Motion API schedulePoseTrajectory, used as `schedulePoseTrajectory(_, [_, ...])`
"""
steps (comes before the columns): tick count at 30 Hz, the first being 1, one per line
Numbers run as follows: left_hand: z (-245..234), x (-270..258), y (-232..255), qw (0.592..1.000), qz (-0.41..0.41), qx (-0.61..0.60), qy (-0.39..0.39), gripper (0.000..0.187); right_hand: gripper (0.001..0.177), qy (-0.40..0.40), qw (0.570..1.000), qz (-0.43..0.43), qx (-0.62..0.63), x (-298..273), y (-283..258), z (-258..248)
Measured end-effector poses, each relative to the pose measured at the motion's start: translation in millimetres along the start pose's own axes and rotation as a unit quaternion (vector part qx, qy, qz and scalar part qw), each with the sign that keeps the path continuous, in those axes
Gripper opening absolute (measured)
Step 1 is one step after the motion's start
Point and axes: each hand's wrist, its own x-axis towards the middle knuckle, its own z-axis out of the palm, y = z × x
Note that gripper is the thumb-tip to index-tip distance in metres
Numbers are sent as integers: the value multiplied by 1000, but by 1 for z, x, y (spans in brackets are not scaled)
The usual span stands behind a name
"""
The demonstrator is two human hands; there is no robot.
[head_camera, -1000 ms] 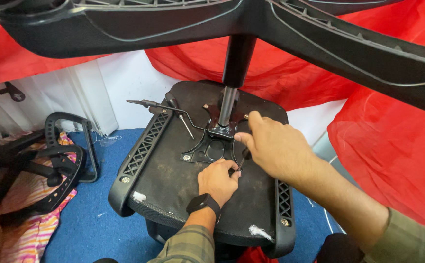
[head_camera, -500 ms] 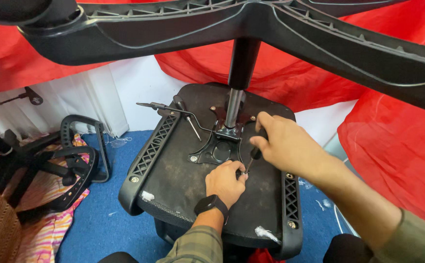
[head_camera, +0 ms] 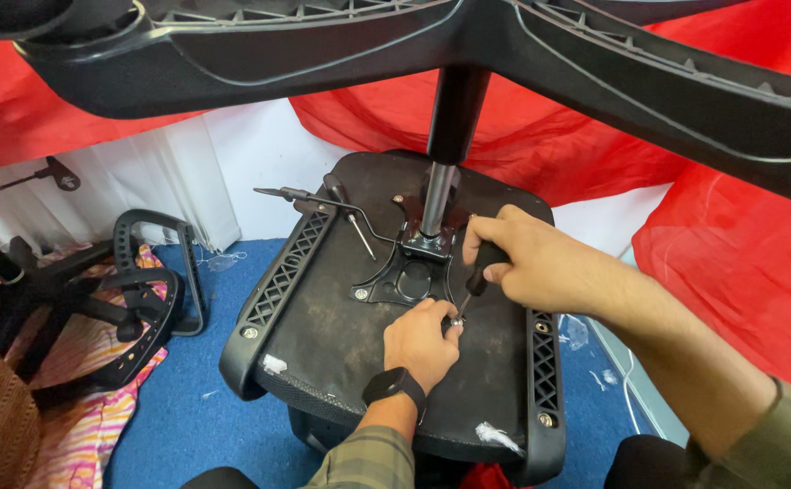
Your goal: The person uses a screwdriver to tighten screws on the underside of an office chair base, securing the metal mounting plate to the seat. The person works methodically on each screw while the chair remains upside down.
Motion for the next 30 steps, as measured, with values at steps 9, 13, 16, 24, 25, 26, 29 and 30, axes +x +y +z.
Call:
schedulePoseTrajectory(9, [14, 2, -5, 999, 21, 30, -6, 11, 62, 66, 992, 110, 6, -4, -3, 3])
schedulePoseTrajectory(13, [24, 4, -10, 996, 50, 68, 16, 9, 57, 88, 994, 58, -15, 0, -2, 2])
schedulePoseTrajectory(16, [29, 4, -12, 993, 66, 97, 19, 8, 54, 96, 994, 57, -14, 2, 3, 3])
schedulePoseTrajectory(24, [30, 1, -11, 988, 84, 123, 28, 11, 46, 121, 993, 17, 5, 11, 10, 6])
schedulePoseTrajectory(25, [29, 2, -12, 988, 85, 124, 25, 11, 45, 134, 991, -9, 9, 13, 9, 7])
schedulePoseTrajectory(26, [29, 3, -13, 989, 84, 122, 21, 11, 43, 145, 989, -34, 11, 15, 8, 9])
schedulePoseTrajectory(29, [27, 2, -16, 991, 91, 96, 26, 9, 39, 169, 984, -55, 22, 17, 5, 14])
schedulePoseTrajectory(30, [27, 2, -17, 991, 96, 83, 30, 9, 38, 177, 983, -52, 27, 18, 4, 15])
